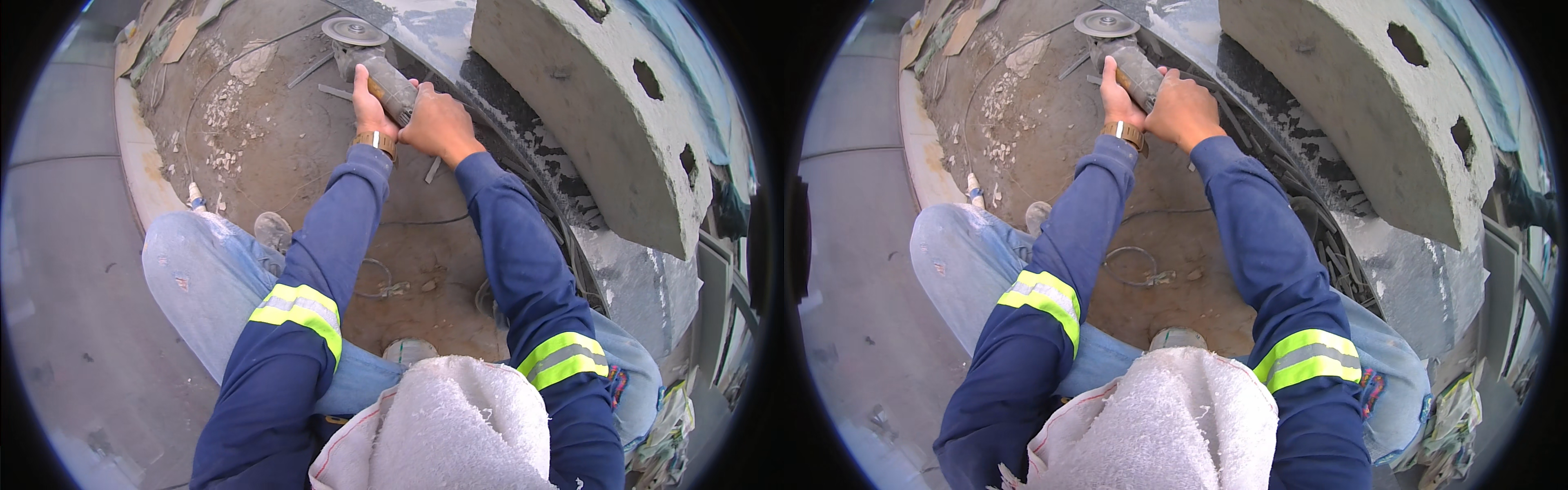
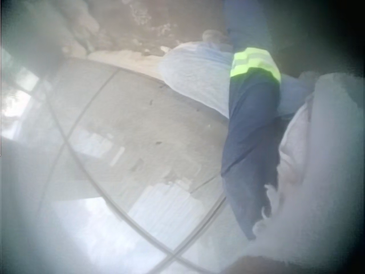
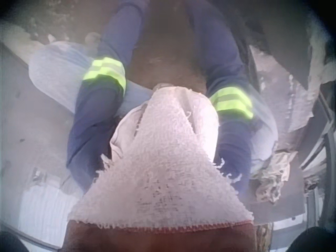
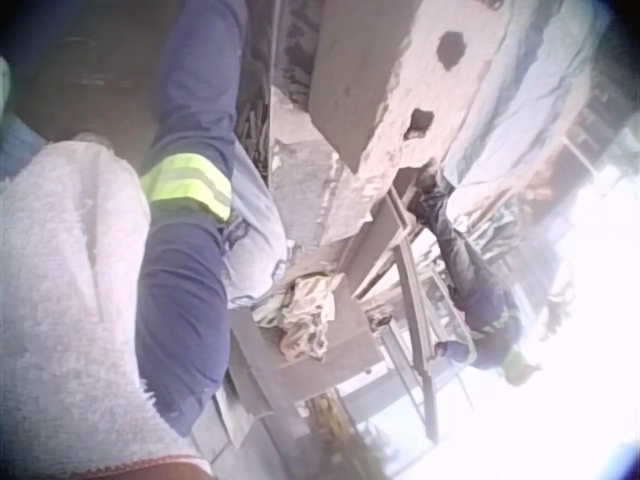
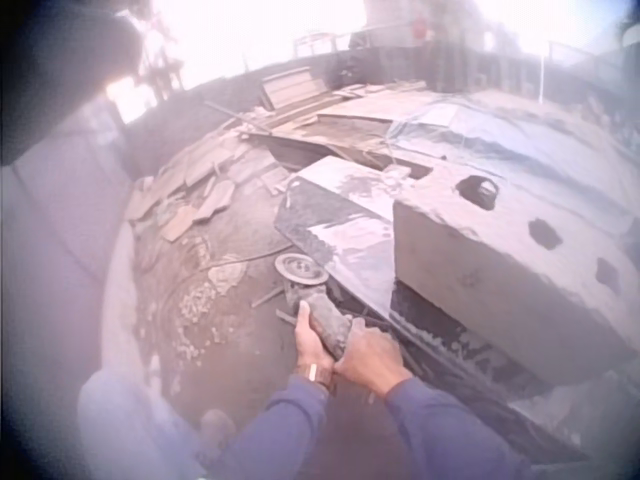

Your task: The person uses an angle grinder to cut or grind a concrete block on the ground. They hold the tool with both hands and move it along the edge of the block, generating dust and debris.

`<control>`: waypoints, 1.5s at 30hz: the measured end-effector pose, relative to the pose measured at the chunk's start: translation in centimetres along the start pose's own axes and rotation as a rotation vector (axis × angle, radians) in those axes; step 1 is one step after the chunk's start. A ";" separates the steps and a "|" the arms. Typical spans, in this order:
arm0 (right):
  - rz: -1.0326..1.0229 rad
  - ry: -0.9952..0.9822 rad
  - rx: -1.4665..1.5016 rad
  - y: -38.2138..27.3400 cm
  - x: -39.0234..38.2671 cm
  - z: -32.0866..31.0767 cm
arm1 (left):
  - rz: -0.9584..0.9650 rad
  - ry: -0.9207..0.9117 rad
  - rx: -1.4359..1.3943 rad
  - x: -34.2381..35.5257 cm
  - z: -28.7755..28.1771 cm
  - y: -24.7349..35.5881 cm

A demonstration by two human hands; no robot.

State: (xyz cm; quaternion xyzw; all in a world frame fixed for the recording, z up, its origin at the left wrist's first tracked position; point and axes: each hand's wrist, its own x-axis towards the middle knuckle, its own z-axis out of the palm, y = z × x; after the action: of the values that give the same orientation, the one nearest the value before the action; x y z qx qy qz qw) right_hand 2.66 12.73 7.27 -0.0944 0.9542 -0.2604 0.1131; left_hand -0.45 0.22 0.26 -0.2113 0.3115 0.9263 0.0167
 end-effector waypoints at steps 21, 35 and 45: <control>0.037 0.022 0.030 -0.5 1.2 0.2 | -0.027 -0.014 -0.012 1.1 -0.1 0.7; 0.082 -0.039 -0.044 -2.4 4.3 0.7 | -0.018 -0.012 -0.037 3.3 -0.5 2.3; 0.079 -0.034 -0.126 -3.0 5.3 0.7 | -0.050 -0.034 -0.167 5.0 -0.5 1.7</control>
State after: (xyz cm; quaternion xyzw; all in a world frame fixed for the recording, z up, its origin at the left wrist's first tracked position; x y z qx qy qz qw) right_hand -1.88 8.58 7.34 -0.0681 0.9695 -0.1938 0.1334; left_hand -5.09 -2.00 -1.13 -0.2041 0.2275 0.9517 0.0276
